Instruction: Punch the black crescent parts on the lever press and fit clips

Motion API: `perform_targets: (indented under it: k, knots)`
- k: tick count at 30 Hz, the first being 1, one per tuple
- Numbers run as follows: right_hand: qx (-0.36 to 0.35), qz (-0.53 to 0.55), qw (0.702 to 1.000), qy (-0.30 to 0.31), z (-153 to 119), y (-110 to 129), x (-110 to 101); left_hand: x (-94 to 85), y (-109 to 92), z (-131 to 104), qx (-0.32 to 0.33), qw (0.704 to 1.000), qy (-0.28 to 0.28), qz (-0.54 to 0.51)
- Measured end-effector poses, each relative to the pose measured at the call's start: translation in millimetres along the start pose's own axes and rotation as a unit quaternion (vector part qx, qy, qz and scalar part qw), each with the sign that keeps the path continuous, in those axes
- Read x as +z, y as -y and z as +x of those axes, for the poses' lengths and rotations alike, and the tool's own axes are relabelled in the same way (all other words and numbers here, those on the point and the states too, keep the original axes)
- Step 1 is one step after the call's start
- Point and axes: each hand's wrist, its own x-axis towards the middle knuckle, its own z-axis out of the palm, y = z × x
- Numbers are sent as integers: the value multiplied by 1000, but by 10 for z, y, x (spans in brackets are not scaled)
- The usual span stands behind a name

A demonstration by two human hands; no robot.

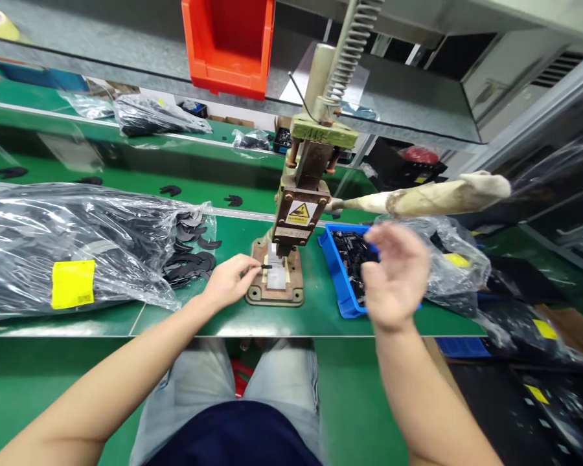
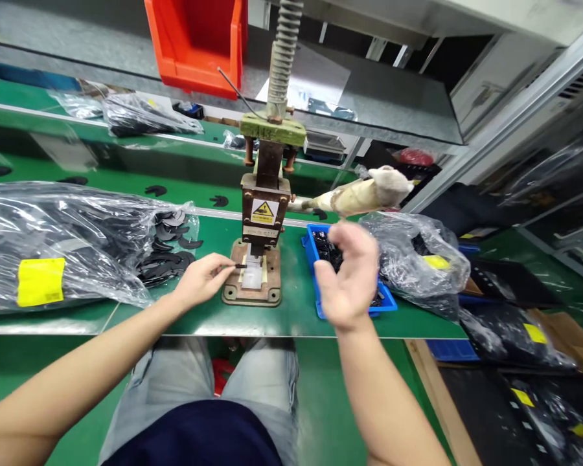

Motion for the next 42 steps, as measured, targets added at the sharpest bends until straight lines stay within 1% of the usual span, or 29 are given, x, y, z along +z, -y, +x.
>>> perform_targets:
  k: [1, 2, 4, 6, 8, 10, 13, 17, 19, 21, 23, 25, 27, 30, 32, 34, 35, 37, 39, 42]
  knots:
    - [-18, 60, 998, -19, 243, 54, -16, 29, 78, 66, 0, 1000, 12, 23]
    - [-39, 105, 994, -10, 466, 118, -15, 60, 137, 126, 2, 999, 26, 45]
    - [-36, 135, 990, 19, 805, 248, 24, 121, 196, 226, 14, 994, 57, 90]
    - [-28, 148, 988, 42, 978, 335, 80, 172, 196, 295, 31, 986, 92, 132]
    - [-28, 166, 984, 49, 1005, 359, 118, 205, 165, 342, 48, 976, 128, 170]
    - [-33, 179, 981, 65, 931, 347, 123, 218, 128, 374, 62, 966, 154, 196]
    - [-40, 160, 983, 83, 688, 335, 98, 210, 96, 411, 72, 961, 171, 205]
    - [-59, 77, 992, 76, 150, 297, 84, 205, 99, 427, 69, 964, 171, 191]
    - [-81, 34, 993, 80, -141, 231, 93, 218, 94, 415, 67, 965, 169, 186]
    - [-98, 13, 992, 77, -371, 153, 111, 228, 74, 402, 66, 967, 167, 181]
    - [-103, 8, 993, 60, -504, 93, 137, 207, 64, 410, 68, 968, 168, 174]
    - [-98, 9, 994, 36, -550, 60, 167, 120, 113, 455, 66, 967, 173, 178]
    - [-98, 10, 995, 21, -547, 47, 191, -57, 264, 538, 42, 961, 176, 207]
    - [-102, 12, 995, 11, -534, 36, 215, -450, 670, 689, -36, 940, 184, 285]
    - [-104, 15, 994, 0, -539, 27, 226, -706, 980, 770, -94, 916, 215, 326]
    - [-104, 15, 994, -10, -550, 17, 236, -885, 1242, 820, -135, 890, 266, 346]
    - [-103, 12, 995, -13, -554, 13, 240, -938, 1340, 834, -147, 880, 288, 347]
    - [-102, 8, 995, -13, -559, 9, 242, -982, 1468, 851, -155, 873, 316, 336]
    - [-101, 5, 995, -10, -559, 12, 241, -974, 1522, 865, -150, 875, 330, 320]
    - [-97, 2, 995, -8, -557, 23, 237, -945, 1535, 891, -142, 876, 341, 310]
